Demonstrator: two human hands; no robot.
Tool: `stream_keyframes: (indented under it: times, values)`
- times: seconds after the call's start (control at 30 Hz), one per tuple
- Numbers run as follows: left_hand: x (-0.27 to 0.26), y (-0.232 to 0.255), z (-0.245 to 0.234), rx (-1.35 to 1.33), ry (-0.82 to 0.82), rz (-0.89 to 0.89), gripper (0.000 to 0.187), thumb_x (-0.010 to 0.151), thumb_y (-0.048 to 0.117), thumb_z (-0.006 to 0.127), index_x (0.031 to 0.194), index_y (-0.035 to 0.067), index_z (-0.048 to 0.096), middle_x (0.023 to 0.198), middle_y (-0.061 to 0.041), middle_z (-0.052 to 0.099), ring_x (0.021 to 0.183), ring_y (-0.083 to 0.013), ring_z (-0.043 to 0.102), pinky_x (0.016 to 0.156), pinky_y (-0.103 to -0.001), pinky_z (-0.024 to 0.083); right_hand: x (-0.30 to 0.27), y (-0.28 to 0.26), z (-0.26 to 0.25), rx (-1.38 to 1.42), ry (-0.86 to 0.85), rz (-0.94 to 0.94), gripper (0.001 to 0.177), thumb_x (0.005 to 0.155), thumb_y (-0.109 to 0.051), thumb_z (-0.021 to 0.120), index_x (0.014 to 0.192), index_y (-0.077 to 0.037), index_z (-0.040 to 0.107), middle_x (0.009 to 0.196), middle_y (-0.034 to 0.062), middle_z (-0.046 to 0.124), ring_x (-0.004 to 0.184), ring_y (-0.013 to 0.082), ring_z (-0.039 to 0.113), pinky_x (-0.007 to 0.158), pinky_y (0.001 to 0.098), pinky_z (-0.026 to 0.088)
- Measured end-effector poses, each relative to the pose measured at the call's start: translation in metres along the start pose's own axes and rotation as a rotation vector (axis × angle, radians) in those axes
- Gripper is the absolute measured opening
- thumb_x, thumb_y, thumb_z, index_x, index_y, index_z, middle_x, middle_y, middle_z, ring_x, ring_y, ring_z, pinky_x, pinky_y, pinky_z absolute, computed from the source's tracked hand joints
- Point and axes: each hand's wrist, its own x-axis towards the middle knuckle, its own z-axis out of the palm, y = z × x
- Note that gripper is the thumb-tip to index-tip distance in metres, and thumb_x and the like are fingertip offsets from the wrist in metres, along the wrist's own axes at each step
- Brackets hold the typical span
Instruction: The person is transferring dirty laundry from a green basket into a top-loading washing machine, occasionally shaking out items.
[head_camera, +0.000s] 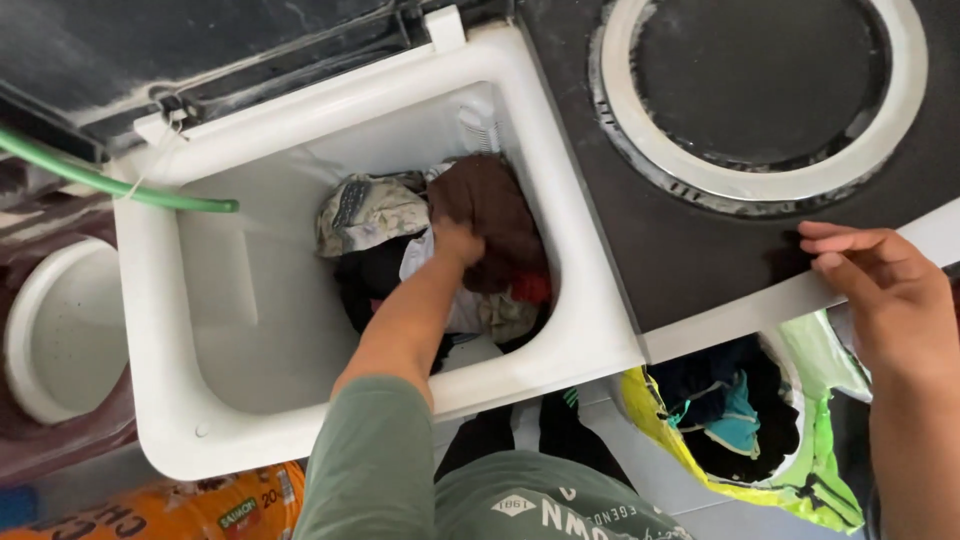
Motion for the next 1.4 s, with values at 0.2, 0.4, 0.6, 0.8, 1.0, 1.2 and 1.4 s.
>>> stream_keyframes:
  times: [0.2, 0.4, 0.6, 0.8, 1.0, 1.2, 1.4]
  values:
    - [-0.014, -0.026, -0.100, -0.751, 0.302, 0.007, 0.022, 0.086, 0.017, 0.049, 0.095, 0.004, 0.063, 0.098, -0.022, 0.067, 0.091, -0.0361, 0.066, 0.078, -0.048, 0.051, 0.013, -0.043, 0.059, 0.003, -0.190, -0.127, 0.012, 0.107, 0.001, 0.059, 0.111, -0.009, 0.062, 0.135, 0.0141, 0.067, 0.128, 0.0217, 0.066, 0.108, 0.0320, 0.056]
    - [-0.141, 0.052, -0.257, -1.776, -0.081, -0.203, 0.050, 0.091, 0.041, 0.065, 0.127, 0.007, 0.057, 0.114, -0.020, 0.066, 0.101, -0.0358, 0.067, 0.087, -0.049, 0.056, 0.045, -0.059, 0.193, 0.093, -0.531, -0.317, 0.055, 0.085, 0.000, 0.076, 0.133, -0.004, 0.048, 0.145, 0.0286, 0.038, 0.138, 0.0468, 0.038, 0.116, 0.0571, 0.037]
    - [-0.219, 0.024, -0.305, -1.461, 0.049, 0.194, 0.077, 0.084, 0.054, 0.082, 0.137, 0.009, 0.048, 0.124, -0.018, 0.059, 0.111, -0.0326, 0.063, 0.090, -0.044, 0.053, 0.097, -0.018, 0.265, -0.257, -0.496, -0.443, 0.039, 0.090, 0.000, 0.072, 0.126, 0.009, 0.059, 0.143, 0.0381, 0.048, 0.134, 0.0567, 0.044, 0.111, 0.0641, 0.038]
    - [-0.222, -0.068, -0.287, -0.519, 0.060, 0.058, 0.083, 0.071, 0.044, 0.084, 0.136, -0.002, 0.062, 0.126, -0.025, 0.062, 0.122, -0.0433, 0.055, 0.104, -0.052, 0.045, 0.148, -0.033, 0.245, -0.083, -0.247, -0.108, 0.015, 0.107, -0.017, 0.064, 0.121, -0.014, 0.070, 0.097, 0.0072, 0.066, 0.078, 0.0207, 0.062, 0.066, 0.0350, 0.048]
    - [-0.194, -0.129, -0.240, -0.788, 0.337, -0.086, 0.034, 0.087, 0.017, 0.063, 0.119, 0.013, 0.074, 0.101, -0.019, 0.072, 0.098, -0.0366, 0.070, 0.079, -0.047, 0.059, 0.179, -0.045, 0.233, 0.161, -0.050, 0.050, 0.022, 0.113, -0.032, 0.060, 0.098, -0.019, 0.069, 0.075, 0.0010, 0.067, 0.059, 0.0122, 0.066, 0.050, 0.0240, 0.051]
    - [-0.174, -0.140, -0.240, -0.987, 0.610, -0.107, 0.029, 0.092, 0.024, 0.065, 0.119, 0.017, 0.069, 0.113, -0.015, 0.060, 0.108, -0.0337, 0.059, 0.091, -0.043, 0.049, 0.177, -0.067, 0.249, 0.310, -0.094, 0.191, 0.035, 0.105, -0.042, 0.047, 0.107, -0.021, 0.075, 0.096, -0.0011, 0.078, 0.095, 0.0136, 0.078, 0.091, 0.0282, 0.061]
    - [-0.254, -0.011, -0.283, -0.974, 0.350, 0.278, 0.078, 0.079, 0.050, 0.084, 0.139, 0.008, 0.056, 0.147, -0.026, 0.051, 0.143, -0.0450, 0.044, 0.123, -0.054, 0.033, 0.145, -0.045, 0.318, 0.148, -0.471, 0.076, 0.039, 0.110, -0.045, 0.058, 0.096, -0.013, 0.073, 0.077, 0.0049, 0.067, 0.072, 0.0200, 0.072, 0.068, 0.0321, 0.057]
